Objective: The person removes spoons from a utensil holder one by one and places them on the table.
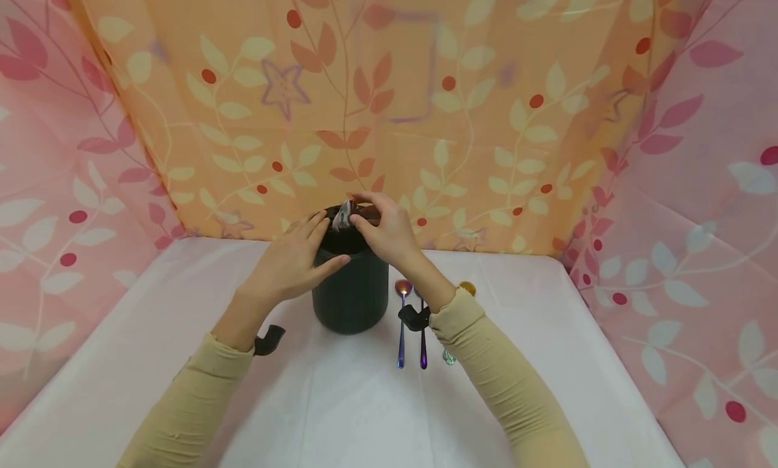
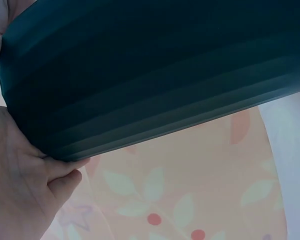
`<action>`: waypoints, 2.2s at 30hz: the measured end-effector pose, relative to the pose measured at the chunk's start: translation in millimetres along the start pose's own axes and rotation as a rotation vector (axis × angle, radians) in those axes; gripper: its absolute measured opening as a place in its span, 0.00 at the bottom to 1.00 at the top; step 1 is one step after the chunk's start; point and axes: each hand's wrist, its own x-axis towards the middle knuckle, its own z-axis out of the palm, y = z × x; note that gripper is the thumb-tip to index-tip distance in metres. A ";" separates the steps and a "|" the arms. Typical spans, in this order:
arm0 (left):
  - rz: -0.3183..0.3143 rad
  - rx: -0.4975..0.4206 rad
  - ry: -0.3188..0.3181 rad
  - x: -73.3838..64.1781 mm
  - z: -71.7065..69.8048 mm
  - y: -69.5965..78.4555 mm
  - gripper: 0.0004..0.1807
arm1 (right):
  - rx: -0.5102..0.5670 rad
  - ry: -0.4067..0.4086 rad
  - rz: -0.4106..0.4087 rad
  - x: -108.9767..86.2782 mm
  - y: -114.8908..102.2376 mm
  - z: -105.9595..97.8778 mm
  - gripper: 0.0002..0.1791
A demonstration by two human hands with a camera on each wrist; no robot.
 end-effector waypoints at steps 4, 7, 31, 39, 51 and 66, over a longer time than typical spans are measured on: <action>0.000 -0.026 0.016 -1.9 0.1 0.8 0.56 | -0.013 0.004 0.006 1.0 0.0 0.9 0.22; 0.000 -0.035 0.029 -2.8 0.7 0.7 0.56 | -0.020 0.005 -0.001 1.3 -0.3 0.3 0.21; 0.002 -0.045 0.041 -2.4 2.4 1.7 0.56 | 0.261 -0.076 0.145 -1.2 -17.4 -13.3 0.14; 0.001 -0.055 0.029 -2.3 2.8 2.1 0.56 | 0.315 -0.017 0.113 -4.7 -31.3 -27.7 0.15; -0.022 -0.054 0.009 -3.3 3.0 2.9 0.56 | 0.432 0.136 0.088 -9.3 -47.8 -58.9 0.15; -0.020 -0.044 -0.002 -0.6 3.5 1.1 0.57 | 0.662 0.339 -0.006 -22.3 -64.9 -107.6 0.16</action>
